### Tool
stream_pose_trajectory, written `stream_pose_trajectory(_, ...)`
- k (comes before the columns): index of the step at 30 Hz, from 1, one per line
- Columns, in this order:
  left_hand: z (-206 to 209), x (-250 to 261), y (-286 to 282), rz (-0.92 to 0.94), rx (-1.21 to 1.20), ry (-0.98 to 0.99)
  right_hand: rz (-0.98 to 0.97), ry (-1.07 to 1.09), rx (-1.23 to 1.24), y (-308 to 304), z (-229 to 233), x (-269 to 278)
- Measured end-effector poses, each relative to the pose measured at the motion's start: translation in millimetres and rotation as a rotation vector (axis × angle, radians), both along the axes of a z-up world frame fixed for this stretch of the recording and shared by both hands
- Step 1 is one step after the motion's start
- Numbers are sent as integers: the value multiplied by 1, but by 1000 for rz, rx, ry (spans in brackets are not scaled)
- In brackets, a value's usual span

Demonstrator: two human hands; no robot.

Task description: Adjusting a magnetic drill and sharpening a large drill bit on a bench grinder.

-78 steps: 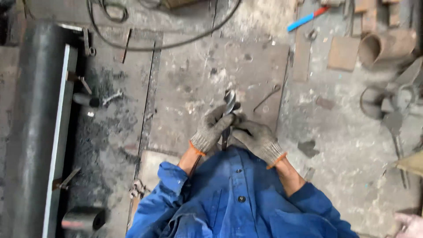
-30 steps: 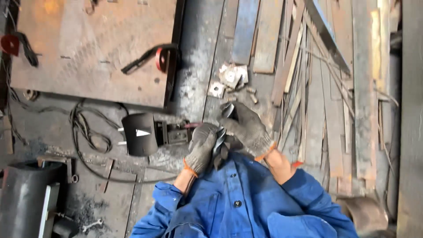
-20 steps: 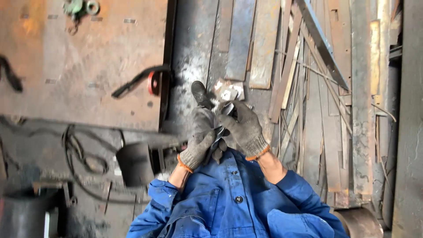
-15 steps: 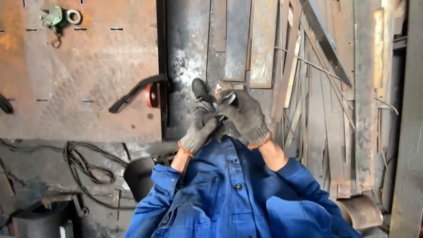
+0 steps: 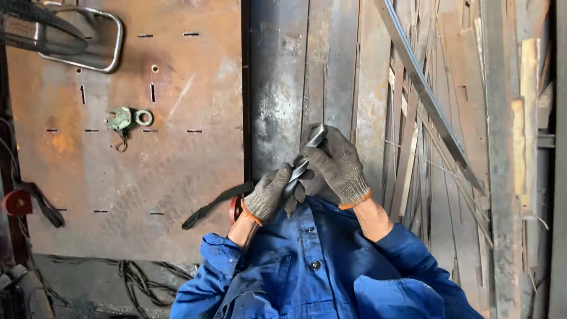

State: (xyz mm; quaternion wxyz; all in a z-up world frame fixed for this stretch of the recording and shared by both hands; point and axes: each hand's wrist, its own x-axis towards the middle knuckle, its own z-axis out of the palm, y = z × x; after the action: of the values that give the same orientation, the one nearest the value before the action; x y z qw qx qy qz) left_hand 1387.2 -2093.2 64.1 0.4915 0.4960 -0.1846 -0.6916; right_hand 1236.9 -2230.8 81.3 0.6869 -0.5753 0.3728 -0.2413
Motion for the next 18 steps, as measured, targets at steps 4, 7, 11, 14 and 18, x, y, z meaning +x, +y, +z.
stream_pose_trajectory(4, -8, 50, -98, 9, 33, 48, -7, -114, 30, -101, -22, 54)
stream_pose_trajectory(7, -17, 88, -170, 18, 18, 28, 8, -206, 62, -168, -34, 92)
stream_pose_trajectory(11, -22, 133, -267, 112, 67, 64, 23, -179, 110, -280, -4, 147)
stream_pose_trajectory(14, 1, 162, -338, 133, 30, 88, 70, -55, -25, -349, 19, 177)
stream_pose_trajectory(18, 2, 195, -418, 132, -51, 165, 65, 77, -201, -427, 30, 219)
